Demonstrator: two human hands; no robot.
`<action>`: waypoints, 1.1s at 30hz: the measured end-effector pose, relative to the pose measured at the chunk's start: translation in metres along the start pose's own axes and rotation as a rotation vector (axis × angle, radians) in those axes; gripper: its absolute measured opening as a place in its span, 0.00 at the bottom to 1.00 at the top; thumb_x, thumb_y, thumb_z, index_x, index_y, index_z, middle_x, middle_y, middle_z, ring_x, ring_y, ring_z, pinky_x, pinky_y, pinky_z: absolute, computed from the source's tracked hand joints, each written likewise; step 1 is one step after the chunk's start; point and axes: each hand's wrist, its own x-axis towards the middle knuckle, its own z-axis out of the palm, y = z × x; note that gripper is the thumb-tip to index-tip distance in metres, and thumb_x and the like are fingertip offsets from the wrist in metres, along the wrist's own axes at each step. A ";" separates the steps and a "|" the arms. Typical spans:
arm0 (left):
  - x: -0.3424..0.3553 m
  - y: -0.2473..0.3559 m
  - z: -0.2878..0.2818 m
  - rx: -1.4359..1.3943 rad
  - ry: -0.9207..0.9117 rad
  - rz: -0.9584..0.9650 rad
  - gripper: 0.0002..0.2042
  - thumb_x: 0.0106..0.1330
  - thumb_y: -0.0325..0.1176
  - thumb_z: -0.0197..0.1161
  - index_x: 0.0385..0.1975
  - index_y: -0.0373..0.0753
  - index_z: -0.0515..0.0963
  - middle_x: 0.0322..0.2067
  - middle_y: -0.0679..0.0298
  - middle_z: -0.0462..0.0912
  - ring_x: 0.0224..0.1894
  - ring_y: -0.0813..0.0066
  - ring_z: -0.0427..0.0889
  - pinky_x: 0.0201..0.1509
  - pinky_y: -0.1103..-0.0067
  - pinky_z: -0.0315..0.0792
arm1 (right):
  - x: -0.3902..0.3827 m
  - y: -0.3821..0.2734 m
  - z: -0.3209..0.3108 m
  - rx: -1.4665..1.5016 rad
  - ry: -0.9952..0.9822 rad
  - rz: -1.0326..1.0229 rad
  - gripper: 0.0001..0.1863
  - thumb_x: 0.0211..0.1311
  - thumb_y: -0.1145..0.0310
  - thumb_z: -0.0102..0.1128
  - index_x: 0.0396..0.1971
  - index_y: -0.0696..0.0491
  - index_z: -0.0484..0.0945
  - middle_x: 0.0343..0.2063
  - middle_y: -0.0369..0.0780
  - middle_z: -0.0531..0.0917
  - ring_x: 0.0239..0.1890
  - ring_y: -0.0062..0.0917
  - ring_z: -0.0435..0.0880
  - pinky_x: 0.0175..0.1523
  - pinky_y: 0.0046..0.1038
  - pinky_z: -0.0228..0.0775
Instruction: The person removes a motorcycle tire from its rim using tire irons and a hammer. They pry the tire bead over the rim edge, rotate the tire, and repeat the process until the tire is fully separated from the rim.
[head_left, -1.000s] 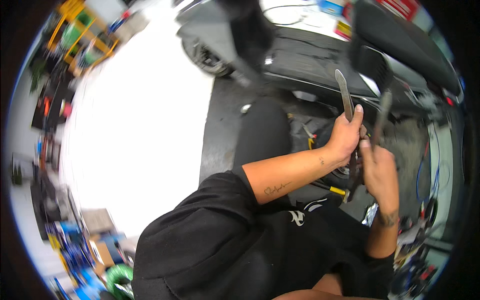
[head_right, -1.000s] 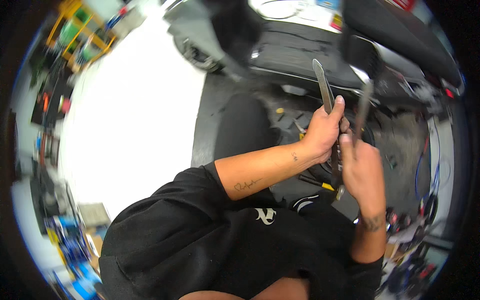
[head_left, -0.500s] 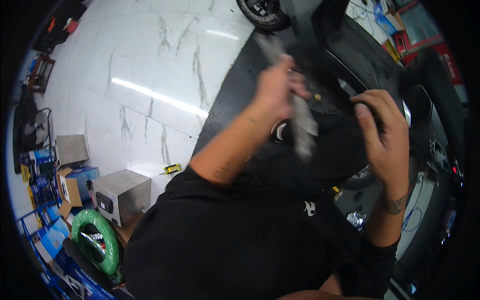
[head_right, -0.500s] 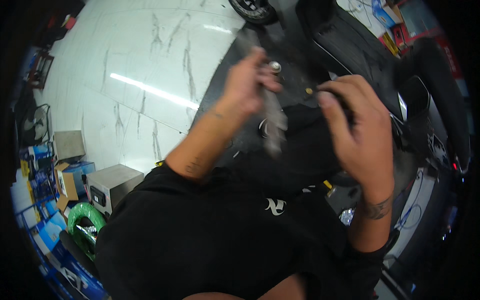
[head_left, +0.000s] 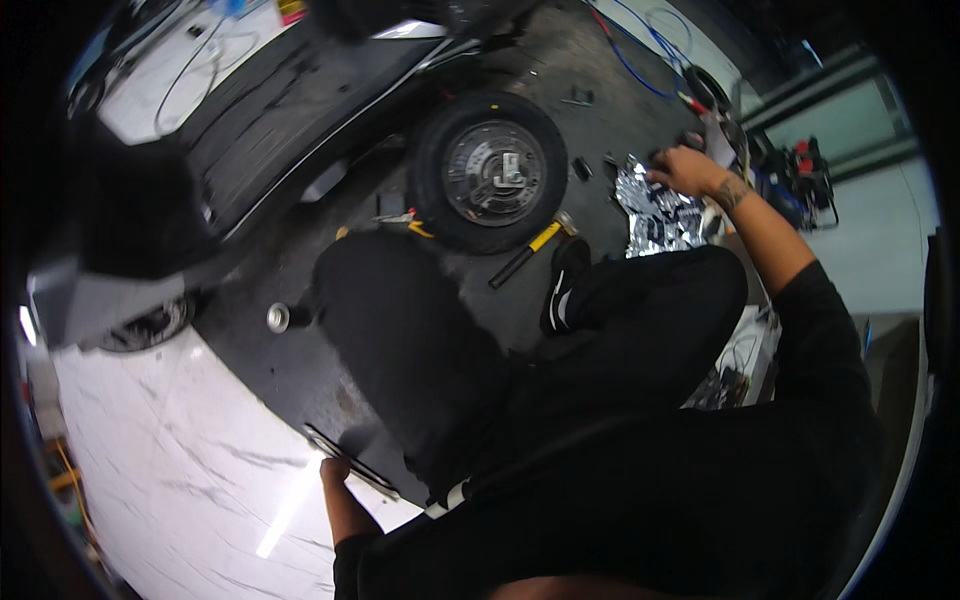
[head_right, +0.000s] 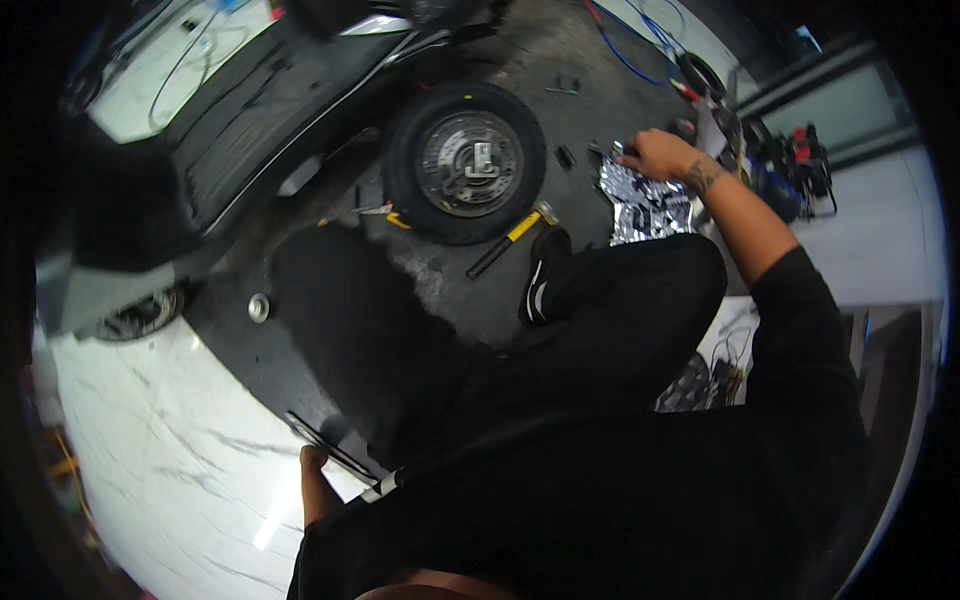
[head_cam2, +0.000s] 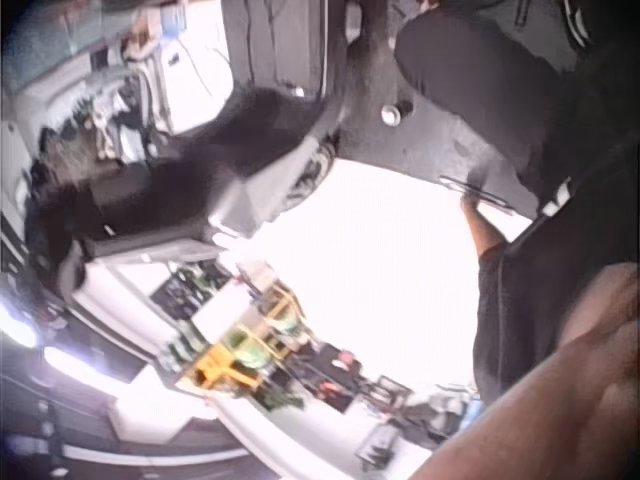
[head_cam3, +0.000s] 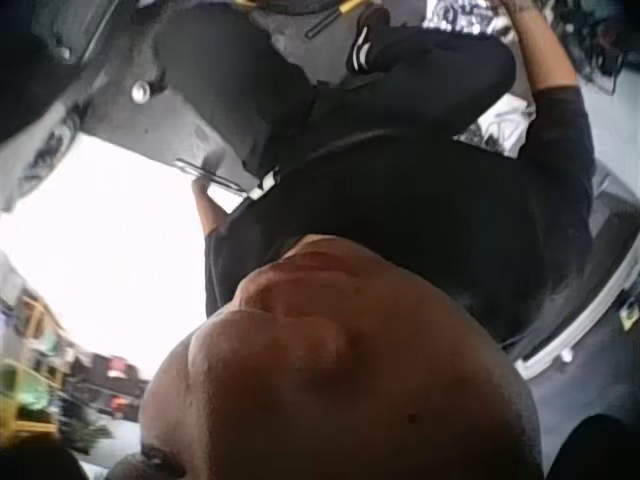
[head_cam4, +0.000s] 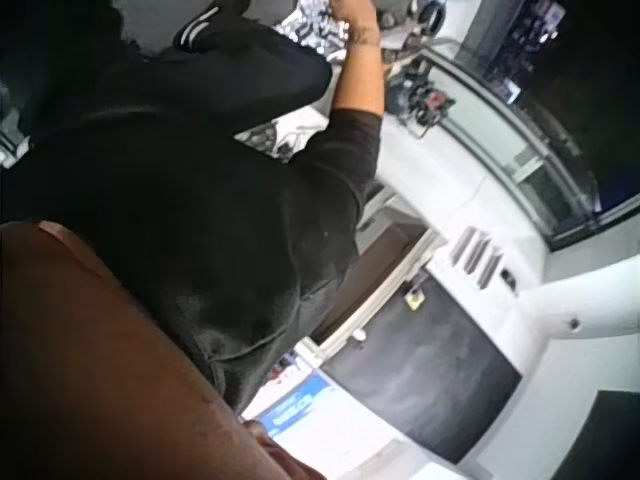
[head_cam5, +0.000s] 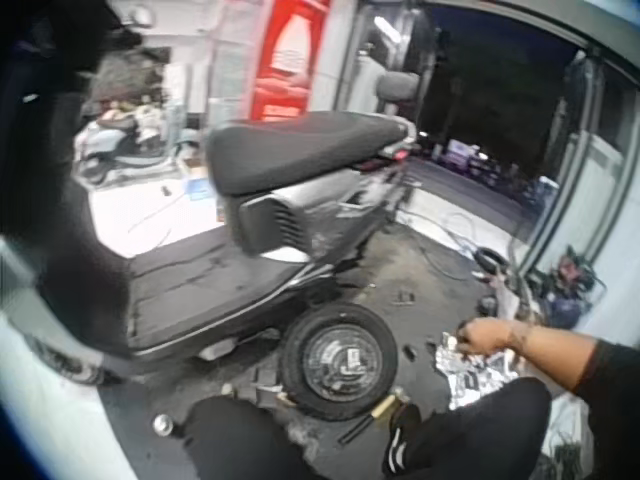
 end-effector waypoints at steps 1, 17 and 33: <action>0.003 -0.003 -0.051 -0.363 -0.209 -0.089 0.25 0.63 0.39 0.71 0.57 0.33 0.83 0.48 0.43 0.88 0.53 0.48 0.87 0.57 0.59 0.82 | 0.006 0.013 0.007 -0.006 -0.015 0.025 0.27 0.76 0.47 0.57 0.40 0.60 0.87 0.34 0.56 0.88 0.43 0.51 0.88 0.52 0.48 0.79; -0.004 0.525 -0.464 -0.685 0.087 0.372 0.36 0.81 0.61 0.49 0.69 0.29 0.73 0.57 0.49 0.85 0.54 0.60 0.85 0.61 0.67 0.76 | 0.346 0.024 0.176 1.194 -0.073 0.356 0.54 0.74 0.24 0.39 0.70 0.66 0.72 0.67 0.60 0.75 0.70 0.50 0.75 0.75 0.44 0.64; -0.075 0.521 -0.392 -1.955 0.002 0.376 0.37 0.77 0.61 0.44 0.74 0.36 0.67 0.71 0.55 0.72 0.72 0.47 0.70 0.78 0.53 0.63 | 0.274 0.001 0.152 1.675 0.220 0.064 0.38 0.74 0.39 0.53 0.46 0.65 0.88 0.41 0.49 0.91 0.42 0.35 0.88 0.55 0.37 0.75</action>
